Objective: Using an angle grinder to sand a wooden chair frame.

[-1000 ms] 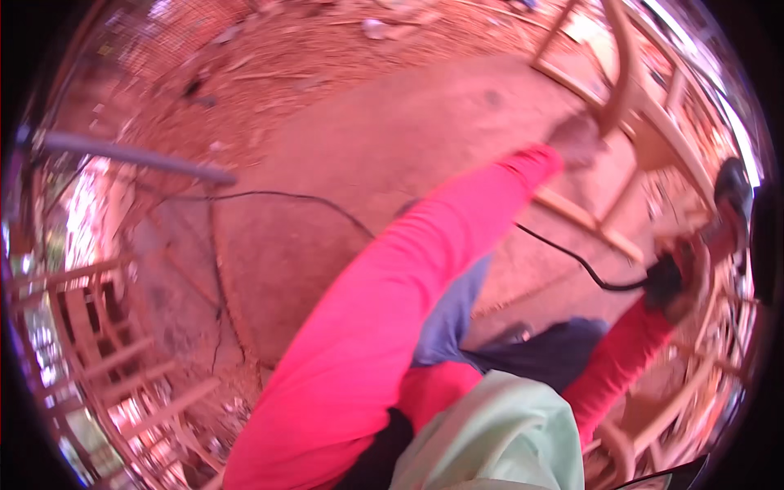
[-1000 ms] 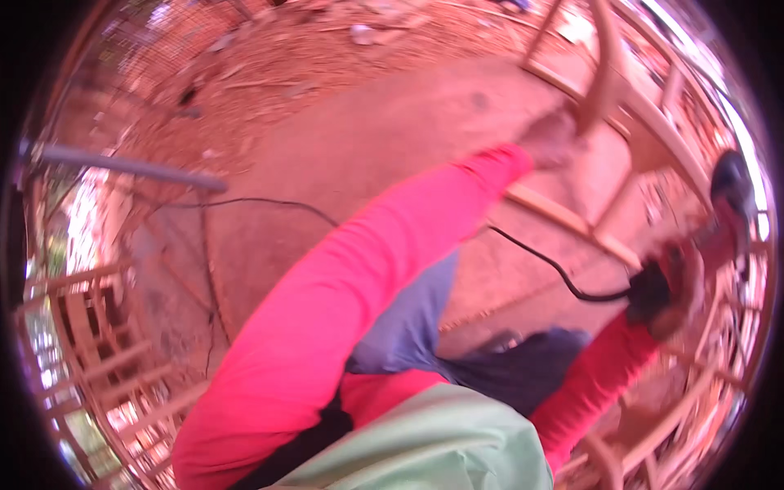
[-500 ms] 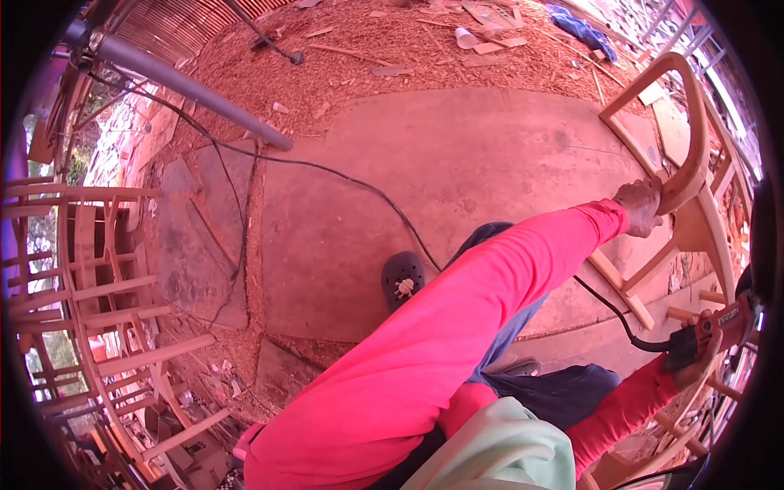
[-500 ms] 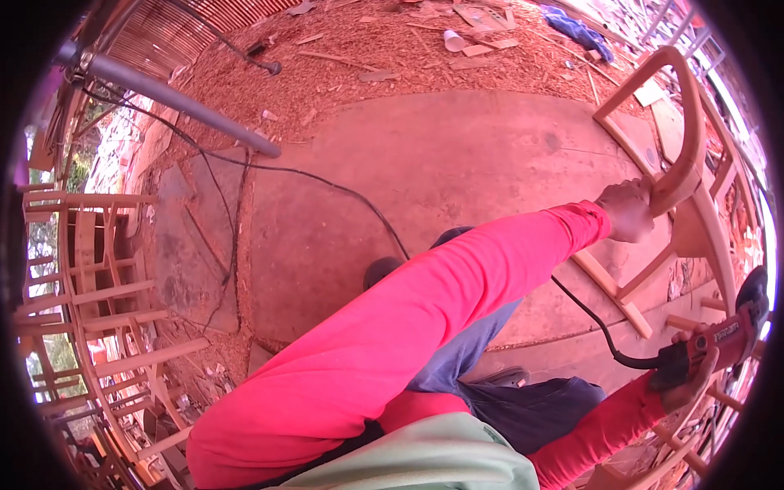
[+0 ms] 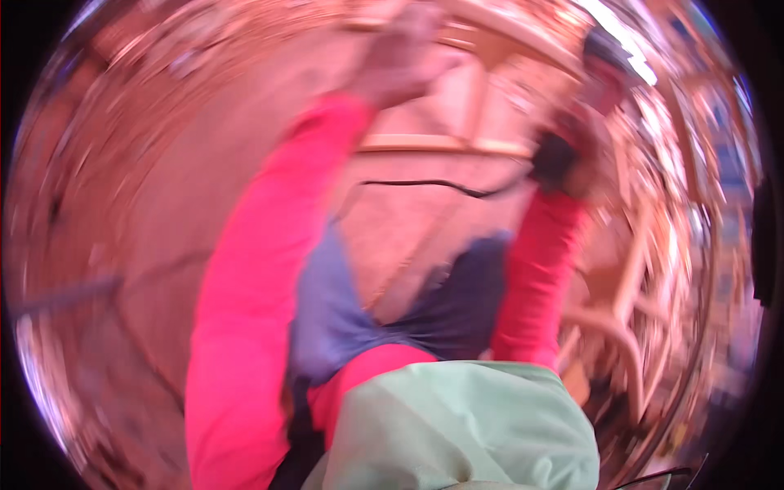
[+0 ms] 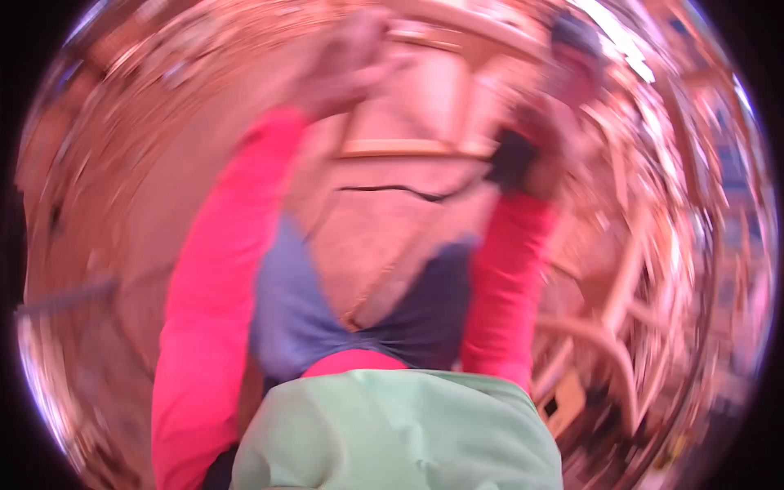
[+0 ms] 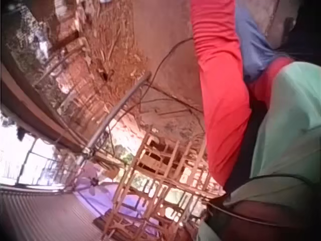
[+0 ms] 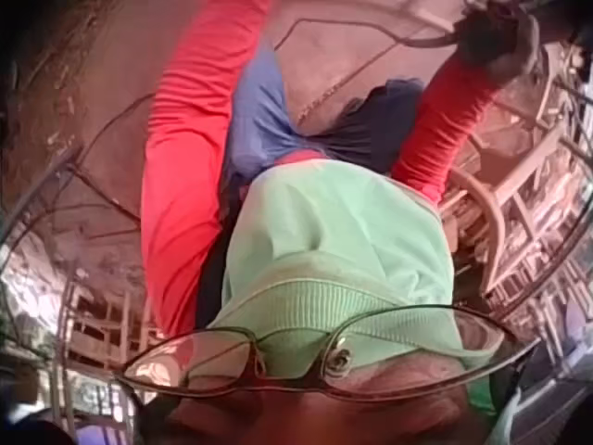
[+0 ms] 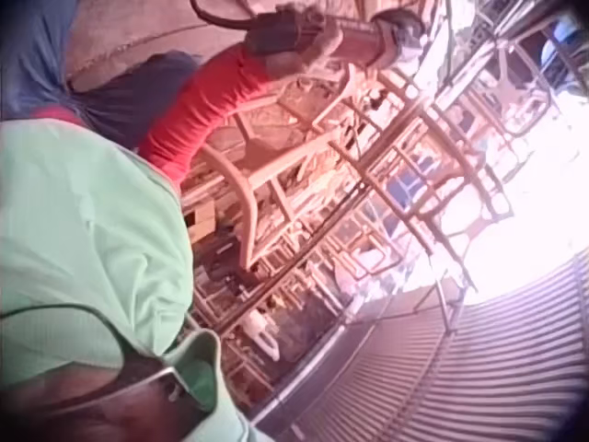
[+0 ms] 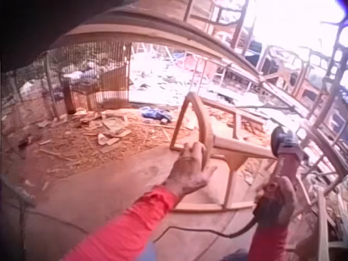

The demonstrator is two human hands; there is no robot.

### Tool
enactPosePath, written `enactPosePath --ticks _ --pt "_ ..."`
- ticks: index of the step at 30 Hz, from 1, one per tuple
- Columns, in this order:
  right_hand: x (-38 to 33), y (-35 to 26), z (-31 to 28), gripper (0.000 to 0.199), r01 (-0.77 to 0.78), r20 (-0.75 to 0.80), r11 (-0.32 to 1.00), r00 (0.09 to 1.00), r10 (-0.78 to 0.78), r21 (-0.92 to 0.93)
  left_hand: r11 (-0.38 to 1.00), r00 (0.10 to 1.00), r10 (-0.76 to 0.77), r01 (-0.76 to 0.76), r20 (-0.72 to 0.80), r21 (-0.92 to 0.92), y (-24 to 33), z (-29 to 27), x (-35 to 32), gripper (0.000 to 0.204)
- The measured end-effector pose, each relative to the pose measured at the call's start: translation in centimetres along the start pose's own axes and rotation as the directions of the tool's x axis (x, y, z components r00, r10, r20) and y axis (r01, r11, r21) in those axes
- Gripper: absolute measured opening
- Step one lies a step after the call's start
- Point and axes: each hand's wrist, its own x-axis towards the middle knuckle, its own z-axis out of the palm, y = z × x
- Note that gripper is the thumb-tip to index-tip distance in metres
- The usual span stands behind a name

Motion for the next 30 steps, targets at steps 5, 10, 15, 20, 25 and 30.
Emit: enactPosePath --ticks 5,10,15,20,25,30 --pt "0.9 -0.1 -2.7 0.037 0.014 -0.047 1.0 0.999 -0.014 0.006 0.851 0.885 0.463 -0.458 -0.045 -0.256 12.0 -0.8 -1.9 0.056" --pt "2.0 0.7 0.6 0.022 0.193 -0.046 0.961 0.981 -0.188 0.196 0.817 0.816 0.575 -0.569 0.06 -0.097 17.1 -2.7 -3.7 0.065" --pt "0.3 3.8 0.9 0.026 0.301 -0.245 0.919 0.939 -0.24 0.255 0.881 0.881 0.412 -0.321 0.231 -0.347 12.9 0.7 -6.6 0.068" --pt "1.8 2.3 1.3 0.047 0.372 -0.39 0.924 0.866 -0.312 0.087 0.853 0.946 0.219 -0.066 0.24 -0.518 12.2 1.1 -5.5 0.063" --pt "1.7 2.2 1.7 0.06 0.264 -0.269 0.955 0.937 -0.221 0.134 0.771 0.975 0.027 0.12 0.22 -0.626 8.2 1.2 -5.1 0.055" --pt "2.3 2.9 1.7 0.071 0.092 -0.183 0.987 0.976 -0.116 -0.134 0.882 0.813 0.398 -0.467 0.426 0.068 -4.5 -1.6 -3.6 0.056"
